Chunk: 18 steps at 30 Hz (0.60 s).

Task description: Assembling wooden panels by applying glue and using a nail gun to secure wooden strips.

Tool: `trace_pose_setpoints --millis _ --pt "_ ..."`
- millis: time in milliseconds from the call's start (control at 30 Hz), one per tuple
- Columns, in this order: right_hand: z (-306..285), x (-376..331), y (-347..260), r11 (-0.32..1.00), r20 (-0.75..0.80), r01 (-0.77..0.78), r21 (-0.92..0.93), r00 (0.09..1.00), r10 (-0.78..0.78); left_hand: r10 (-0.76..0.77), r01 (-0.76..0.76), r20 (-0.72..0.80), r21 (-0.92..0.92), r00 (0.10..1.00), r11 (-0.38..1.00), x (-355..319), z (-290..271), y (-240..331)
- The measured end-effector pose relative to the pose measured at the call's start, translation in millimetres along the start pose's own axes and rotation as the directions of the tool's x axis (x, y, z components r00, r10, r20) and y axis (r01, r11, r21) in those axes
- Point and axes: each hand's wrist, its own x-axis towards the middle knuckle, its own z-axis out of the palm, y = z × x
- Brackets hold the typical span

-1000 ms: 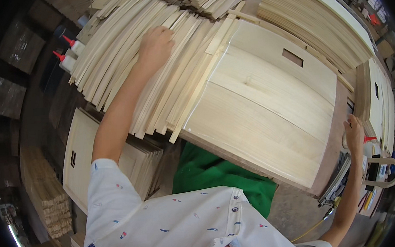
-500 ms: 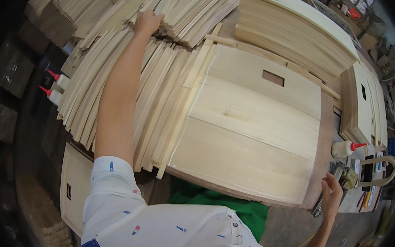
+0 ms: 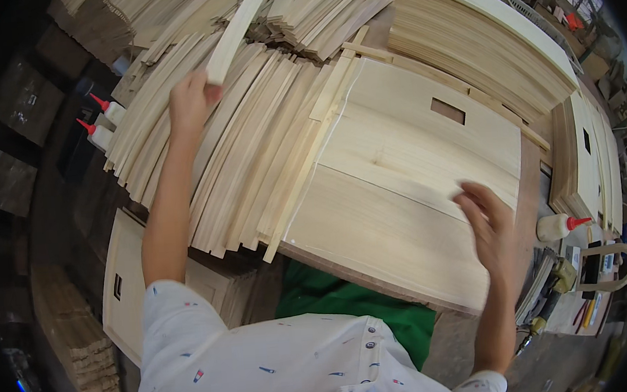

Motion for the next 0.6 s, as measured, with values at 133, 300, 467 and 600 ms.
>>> trace_pose_setpoints --millis 133,300,467,600 --pt "92 48 -22 0.930 0.220 -0.073 0.360 0.976 -0.009 -0.029 0.030 0.010 -0.097 1.000 0.995 -131 -10 17" --pt "159 65 -45 0.746 0.231 -0.209 0.632 0.970 0.076 -0.254 0.325 0.250 -0.308 0.934 0.894 -250 -8 9" --pt "178 69 -23 0.749 0.218 -0.260 0.610 0.963 0.157 -0.414 0.535 0.426 -0.220 0.805 0.815 -276 -2 6" --pt "187 81 -14 0.753 0.168 -0.237 0.614 0.971 0.169 -0.091 0.040 0.342 0.152 0.935 0.988 -257 8 12"
